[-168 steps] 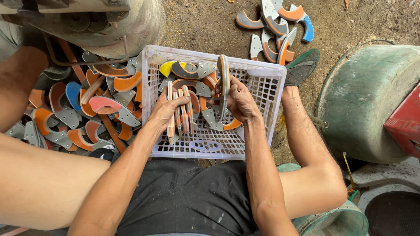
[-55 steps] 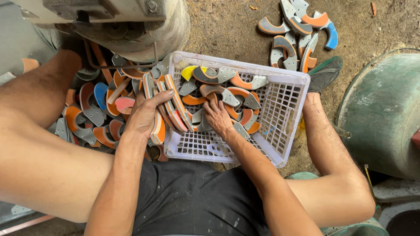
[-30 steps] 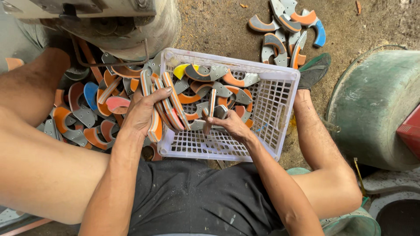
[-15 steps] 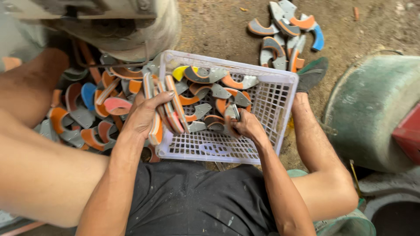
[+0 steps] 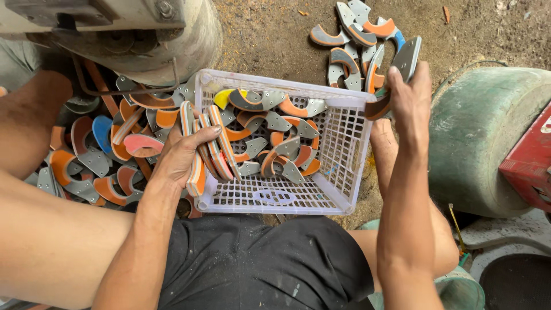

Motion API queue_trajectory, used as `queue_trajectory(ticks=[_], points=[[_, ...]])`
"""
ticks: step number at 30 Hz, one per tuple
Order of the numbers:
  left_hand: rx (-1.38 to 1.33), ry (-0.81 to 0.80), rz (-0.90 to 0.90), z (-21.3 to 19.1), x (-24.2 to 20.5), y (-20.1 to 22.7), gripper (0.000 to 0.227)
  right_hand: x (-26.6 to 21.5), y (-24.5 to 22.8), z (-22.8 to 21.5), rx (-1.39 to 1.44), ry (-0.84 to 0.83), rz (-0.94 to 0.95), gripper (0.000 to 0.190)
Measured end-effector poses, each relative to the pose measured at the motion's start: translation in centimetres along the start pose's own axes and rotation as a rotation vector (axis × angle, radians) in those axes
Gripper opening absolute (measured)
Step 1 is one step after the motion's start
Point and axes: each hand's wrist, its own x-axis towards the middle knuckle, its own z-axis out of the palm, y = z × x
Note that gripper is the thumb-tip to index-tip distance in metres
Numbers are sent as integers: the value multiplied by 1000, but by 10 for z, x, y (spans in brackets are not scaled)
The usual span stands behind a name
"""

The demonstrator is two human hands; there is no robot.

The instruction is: The person sits on the ground and sorts colorful curved plastic sliders from a white basket into a pile on the floor. They pick up items one by one or in small groups, inspect them, and place them aside.

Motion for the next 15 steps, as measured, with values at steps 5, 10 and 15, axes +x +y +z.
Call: queue_trajectory(ticks=[5,10,15], points=[[10,51,-26,0,-3,3,39,57,34,13,-333,122,-113,35],[0,57,-2,-3,0,4,42,43,45,47,-506,307,-555,32],[16,54,-1,-4,1,6,43,-48,25,145,-152,-9,-738,22]])
